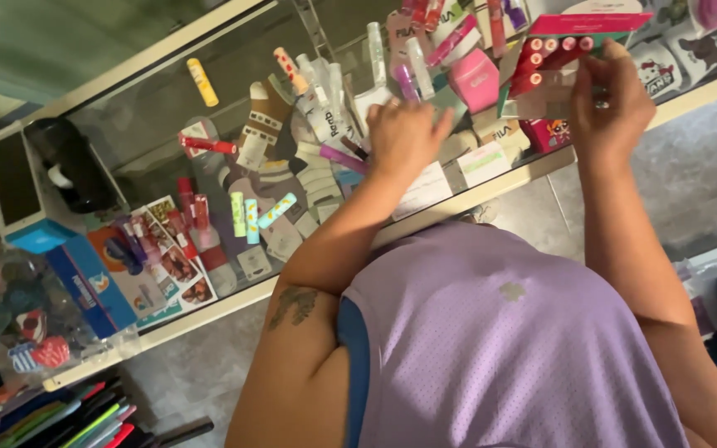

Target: A person is seen organizing and arranging various makeup products such as lipsticks and small palettes on a glass display counter.

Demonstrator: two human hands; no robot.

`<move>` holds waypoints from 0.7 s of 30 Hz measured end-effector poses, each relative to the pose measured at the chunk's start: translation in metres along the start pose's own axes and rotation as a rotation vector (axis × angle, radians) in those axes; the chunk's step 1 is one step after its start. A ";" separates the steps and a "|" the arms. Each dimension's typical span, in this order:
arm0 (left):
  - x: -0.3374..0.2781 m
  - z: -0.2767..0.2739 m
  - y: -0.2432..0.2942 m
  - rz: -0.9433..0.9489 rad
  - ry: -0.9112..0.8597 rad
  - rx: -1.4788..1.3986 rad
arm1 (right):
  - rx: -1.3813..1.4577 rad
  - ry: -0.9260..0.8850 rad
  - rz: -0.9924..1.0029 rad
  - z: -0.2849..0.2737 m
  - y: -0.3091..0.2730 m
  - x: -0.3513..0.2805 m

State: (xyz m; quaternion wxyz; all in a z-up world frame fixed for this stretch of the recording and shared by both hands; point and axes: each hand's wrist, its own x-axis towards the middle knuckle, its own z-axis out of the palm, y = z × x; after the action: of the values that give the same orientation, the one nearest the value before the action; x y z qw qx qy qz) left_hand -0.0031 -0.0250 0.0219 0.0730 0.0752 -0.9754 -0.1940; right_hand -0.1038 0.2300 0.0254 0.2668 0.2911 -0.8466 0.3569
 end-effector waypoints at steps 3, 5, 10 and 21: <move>0.014 -0.008 -0.013 -0.271 -0.220 0.079 | 0.049 -0.001 0.035 -0.006 -0.006 -0.006; 0.016 0.001 -0.020 -0.273 -0.220 0.105 | 0.083 -0.022 0.045 -0.011 -0.019 -0.007; 0.013 -0.001 -0.018 -0.294 -0.214 0.078 | 0.165 -0.048 0.075 -0.016 -0.036 -0.008; 0.012 -0.018 -0.019 -0.189 -0.025 0.100 | 0.317 -0.072 0.093 -0.021 -0.049 -0.017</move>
State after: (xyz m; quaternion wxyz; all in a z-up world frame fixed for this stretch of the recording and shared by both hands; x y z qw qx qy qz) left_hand -0.0098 -0.0514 0.0320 0.0385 0.1678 -0.9732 -0.1521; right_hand -0.0535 0.2231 0.0486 0.1705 0.3024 -0.8013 0.4872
